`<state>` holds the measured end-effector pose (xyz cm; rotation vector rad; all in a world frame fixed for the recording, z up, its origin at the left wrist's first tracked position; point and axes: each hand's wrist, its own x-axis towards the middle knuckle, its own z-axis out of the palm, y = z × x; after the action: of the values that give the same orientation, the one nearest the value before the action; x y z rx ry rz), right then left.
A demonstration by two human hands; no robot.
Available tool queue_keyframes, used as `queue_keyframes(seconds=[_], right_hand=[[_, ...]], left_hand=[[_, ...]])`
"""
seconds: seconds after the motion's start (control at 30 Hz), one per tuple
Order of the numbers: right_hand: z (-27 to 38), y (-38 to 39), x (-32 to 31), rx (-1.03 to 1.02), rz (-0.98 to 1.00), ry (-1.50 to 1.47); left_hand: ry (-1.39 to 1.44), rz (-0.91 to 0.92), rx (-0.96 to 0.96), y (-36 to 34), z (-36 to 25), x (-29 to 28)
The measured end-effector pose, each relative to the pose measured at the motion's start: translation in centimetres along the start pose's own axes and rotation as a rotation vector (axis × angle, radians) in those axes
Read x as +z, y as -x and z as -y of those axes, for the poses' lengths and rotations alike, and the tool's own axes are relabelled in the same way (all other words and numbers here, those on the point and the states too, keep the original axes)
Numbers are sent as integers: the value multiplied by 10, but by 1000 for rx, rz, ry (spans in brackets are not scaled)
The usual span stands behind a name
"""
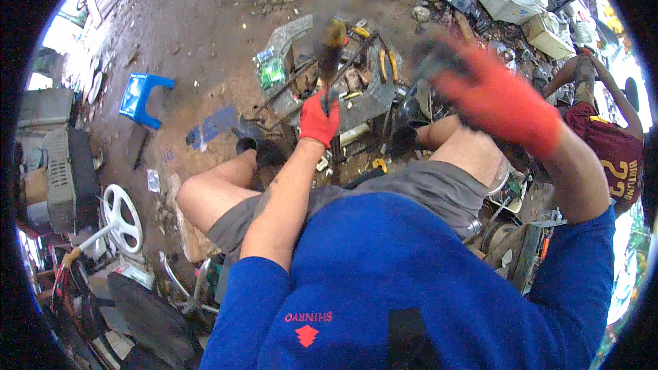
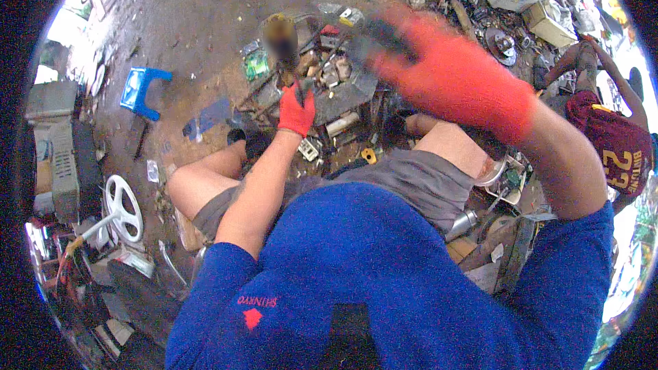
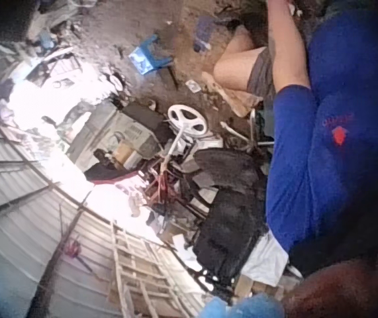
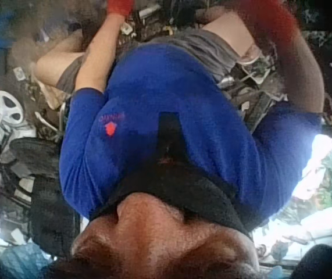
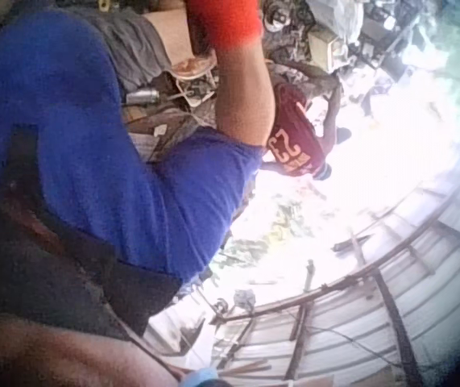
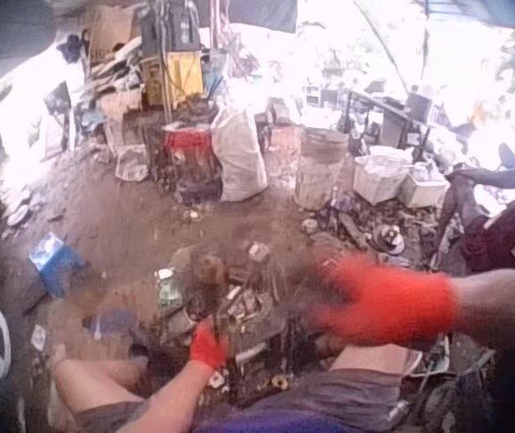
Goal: The person sits on the ground and uses a hammer and screwdriver to disassemble a small electronic device. They repeatedly strike the device with the hammer and pry it open with the screwdriver, then handle the separated components with gloved hands.
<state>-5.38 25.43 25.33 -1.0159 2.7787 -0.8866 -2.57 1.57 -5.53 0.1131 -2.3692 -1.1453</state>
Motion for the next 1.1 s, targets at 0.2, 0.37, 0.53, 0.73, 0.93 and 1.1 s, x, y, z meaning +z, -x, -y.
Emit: queue_keyframes(seconds=[0.2, 0.37, 0.53, 0.73, 0.93, 1.1], right_hand=[[-23, -33, 7, 316, 29, -559], [-105, -45, 95, 286, -130, -193], [-135, -14, 189, 422, 147, -51], [-169, -4, 233, 382, 173, 37], [-173, -1, 235, 413, 220, 52], [-168, -3, 235, 397, 227, 84]], left_hand=[[66, 27, -109, 10, 9, -1], [242, 30, -107, 2, 18, -4], [327, 25, -157, 3, 1, -20], [360, 11, -309, 0, -11, -26], [317, 141, -270, -6, -11, -31], [436, 139, -184, -3, 20, -29]])
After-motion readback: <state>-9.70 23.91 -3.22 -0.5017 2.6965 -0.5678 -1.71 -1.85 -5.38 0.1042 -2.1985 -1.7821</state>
